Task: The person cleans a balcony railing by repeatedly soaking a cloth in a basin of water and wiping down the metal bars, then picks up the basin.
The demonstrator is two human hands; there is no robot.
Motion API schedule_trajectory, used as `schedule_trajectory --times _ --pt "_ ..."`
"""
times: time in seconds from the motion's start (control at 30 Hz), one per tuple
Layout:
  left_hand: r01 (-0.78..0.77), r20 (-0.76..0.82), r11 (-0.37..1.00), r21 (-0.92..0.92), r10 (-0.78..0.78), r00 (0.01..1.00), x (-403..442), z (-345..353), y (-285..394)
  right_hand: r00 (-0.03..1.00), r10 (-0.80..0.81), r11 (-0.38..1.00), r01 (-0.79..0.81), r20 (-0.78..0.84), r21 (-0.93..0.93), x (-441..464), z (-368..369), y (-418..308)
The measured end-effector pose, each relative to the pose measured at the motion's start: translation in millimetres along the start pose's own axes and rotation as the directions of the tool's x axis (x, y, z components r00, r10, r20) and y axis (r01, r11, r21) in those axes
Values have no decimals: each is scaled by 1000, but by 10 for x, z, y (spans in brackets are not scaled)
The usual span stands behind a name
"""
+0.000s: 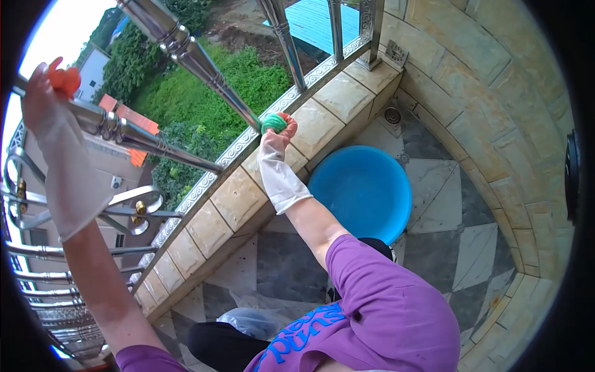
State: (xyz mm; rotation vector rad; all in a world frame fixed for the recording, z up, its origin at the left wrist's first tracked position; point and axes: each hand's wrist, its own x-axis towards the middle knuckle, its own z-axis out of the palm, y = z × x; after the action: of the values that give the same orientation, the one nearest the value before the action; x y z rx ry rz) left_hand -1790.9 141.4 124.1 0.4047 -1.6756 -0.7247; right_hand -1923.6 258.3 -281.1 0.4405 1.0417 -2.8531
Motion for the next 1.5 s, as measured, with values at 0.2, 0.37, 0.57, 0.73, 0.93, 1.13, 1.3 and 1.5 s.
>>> schedule_trajectory --times 0.2,0.37,0.57,0.73,0.93,1.13,1.3,1.5 --pt "-34 8 956 291 33 999 3 -83 74 976 -106 994 100 -193 -42 66 187 -132" --pt "-22 -35 909 416 41 999 -145 4 202 962 -188 980 170 -196 -102 545 129 -141" --pt "-24 16 918 396 20 1000 -31 -62 130 1000 -6 933 12 -19 359 974 82 -354" --pt "-206 74 560 802 249 966 410 -344 -224 901 117 978 -33 417 -204 1257 -624 -771" --pt "-65 -74 954 293 90 993 10 72 -7 819 473 502 50 323 -863 1284 -2293 -1777" --pt "126 -120 991 -54 -132 984 -100 171 115 719 677 -623 673 156 -399 737 -3436 -2064" --pt "111 -42 961 -253 -125 991 -188 207 139 735 629 -367 567 252 -738 1256 -3646 -1987" --pt "132 -173 969 -210 -170 970 -354 352 260 532 783 -396 825 321 -403 1106 -3961 -1648"
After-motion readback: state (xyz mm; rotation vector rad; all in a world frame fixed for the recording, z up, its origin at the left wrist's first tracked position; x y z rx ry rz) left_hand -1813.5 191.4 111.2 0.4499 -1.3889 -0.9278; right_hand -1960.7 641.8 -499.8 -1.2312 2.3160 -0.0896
